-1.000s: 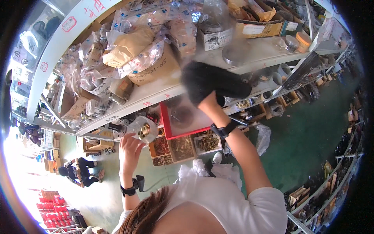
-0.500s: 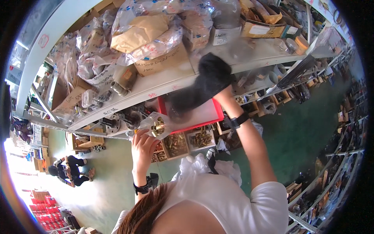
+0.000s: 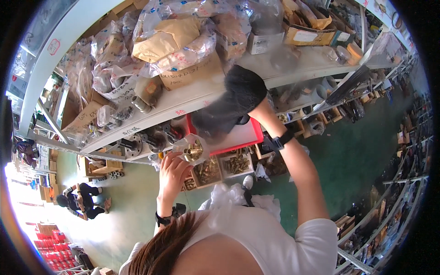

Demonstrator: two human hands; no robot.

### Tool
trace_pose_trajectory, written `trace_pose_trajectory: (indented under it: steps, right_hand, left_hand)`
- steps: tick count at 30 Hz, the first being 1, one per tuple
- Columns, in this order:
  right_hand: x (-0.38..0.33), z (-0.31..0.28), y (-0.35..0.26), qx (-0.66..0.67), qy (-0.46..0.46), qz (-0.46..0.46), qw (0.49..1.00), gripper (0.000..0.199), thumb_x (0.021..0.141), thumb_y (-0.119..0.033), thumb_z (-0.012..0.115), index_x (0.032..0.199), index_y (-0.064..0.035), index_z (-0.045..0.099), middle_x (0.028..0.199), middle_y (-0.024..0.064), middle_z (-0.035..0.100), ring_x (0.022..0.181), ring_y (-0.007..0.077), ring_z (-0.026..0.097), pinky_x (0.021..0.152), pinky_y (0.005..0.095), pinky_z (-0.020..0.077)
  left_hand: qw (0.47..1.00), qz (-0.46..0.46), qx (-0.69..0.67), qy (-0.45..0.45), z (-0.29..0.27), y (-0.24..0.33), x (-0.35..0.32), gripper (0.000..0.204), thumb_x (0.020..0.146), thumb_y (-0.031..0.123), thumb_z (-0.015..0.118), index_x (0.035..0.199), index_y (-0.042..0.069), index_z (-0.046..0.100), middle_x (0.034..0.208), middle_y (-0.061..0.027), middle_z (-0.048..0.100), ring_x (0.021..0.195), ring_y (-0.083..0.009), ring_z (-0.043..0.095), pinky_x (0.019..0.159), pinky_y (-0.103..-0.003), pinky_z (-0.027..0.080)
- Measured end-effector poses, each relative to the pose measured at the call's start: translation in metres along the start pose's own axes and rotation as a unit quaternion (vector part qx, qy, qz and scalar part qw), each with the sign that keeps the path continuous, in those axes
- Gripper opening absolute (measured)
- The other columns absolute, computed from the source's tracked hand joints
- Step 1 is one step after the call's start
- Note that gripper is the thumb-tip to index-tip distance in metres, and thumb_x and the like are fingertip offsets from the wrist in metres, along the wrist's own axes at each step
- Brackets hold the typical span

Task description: The person wipes a dark plastic component with a black cloth, then removes a metal gear from a container and places it onto a shelf.

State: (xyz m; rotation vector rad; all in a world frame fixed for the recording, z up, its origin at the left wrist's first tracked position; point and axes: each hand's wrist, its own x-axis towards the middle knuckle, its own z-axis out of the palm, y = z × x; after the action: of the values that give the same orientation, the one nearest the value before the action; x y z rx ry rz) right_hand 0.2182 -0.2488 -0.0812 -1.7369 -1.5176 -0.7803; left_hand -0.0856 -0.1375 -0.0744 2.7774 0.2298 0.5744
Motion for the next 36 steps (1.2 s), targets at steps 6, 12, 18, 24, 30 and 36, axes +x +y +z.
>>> trace_pose_trajectory:
  steps: [6, 12, 18, 24, 30, 36]
  right_hand:
    - [-0.006, 0.04, -0.017, 0.093, 0.019, 0.075, 0.993, 0.027, 0.071, -0.017, 0.058, 0.095, -0.005, 0.058, 0.099, 0.0116, 0.058, 0.094, 0.0283, 0.054, 0.082, 0.0356, 0.0433]
    - [0.01, -0.003, -0.015, 0.0, -0.017, 0.024, 1.0, 0.025, 0.075, -0.017, 0.055, 0.097, -0.0056, 0.058, 0.097, 0.0098, 0.059, 0.092, 0.0267, 0.056, 0.081, 0.036, 0.0446]
    - [0.011, 0.027, -0.018, 0.128, -0.077, 0.142, 0.979, 0.033, 0.078, -0.011, 0.052, 0.109, -0.0015, 0.051, 0.111, 0.013, 0.054, 0.104, 0.0265, 0.05, 0.089, 0.0354, 0.0397]
    - [0.01, -0.008, -0.012, 0.026, -0.015, 0.056, 0.998, 0.021, 0.066, -0.009, 0.055, 0.086, -0.0041, 0.059, 0.093, 0.0148, 0.058, 0.089, 0.0291, 0.055, 0.079, 0.0343, 0.0452]
    - [0.037, 0.013, -0.038, -0.049, -0.032, -0.007, 0.998, 0.01, 0.058, -0.012, 0.056, 0.065, -0.0058, 0.052, 0.071, 0.0109, 0.051, 0.069, 0.0271, 0.052, 0.06, 0.0357, 0.0423]
    - [0.042, 0.037, -0.051, -0.056, 0.004, -0.053, 0.997, 0.011, 0.064, -0.017, 0.052, 0.068, -0.0067, 0.051, 0.072, 0.0087, 0.049, 0.07, 0.0262, 0.049, 0.068, 0.0332, 0.0402]
  left_hand:
    - [0.999, 0.002, -0.032, 0.009, 0.009, 0.018, 0.016, 0.013, 0.068, 0.013, 0.065, 0.077, 0.007, 0.058, 0.081, -0.0061, 0.056, 0.097, -0.0252, 0.05, 0.088, -0.041, 0.038]
    - [0.999, 0.02, -0.025, -0.004, 0.016, 0.011, 0.014, 0.013, 0.067, 0.012, 0.066, 0.074, 0.007, 0.057, 0.079, -0.0052, 0.055, 0.097, -0.0246, 0.05, 0.087, -0.04, 0.038]
    - [0.999, 0.026, -0.033, 0.013, 0.014, 0.013, 0.018, 0.013, 0.066, 0.012, 0.066, 0.075, 0.006, 0.058, 0.079, -0.005, 0.055, 0.097, -0.0246, 0.05, 0.087, -0.041, 0.038]
    - [0.998, 0.027, -0.052, -0.015, 0.014, 0.011, 0.013, 0.013, 0.066, 0.011, 0.067, 0.075, 0.007, 0.059, 0.079, -0.0048, 0.056, 0.096, -0.0252, 0.05, 0.088, -0.041, 0.037]
    - [0.999, -0.005, -0.041, 0.013, 0.009, 0.014, 0.003, 0.013, 0.066, 0.012, 0.067, 0.075, 0.006, 0.059, 0.081, -0.0056, 0.056, 0.096, -0.0257, 0.051, 0.089, -0.041, 0.037]
    - [0.998, 0.001, -0.057, 0.025, 0.016, 0.014, 0.012, 0.011, 0.069, 0.012, 0.064, 0.073, 0.005, 0.057, 0.082, -0.0075, 0.056, 0.095, -0.0263, 0.051, 0.086, -0.043, 0.038]
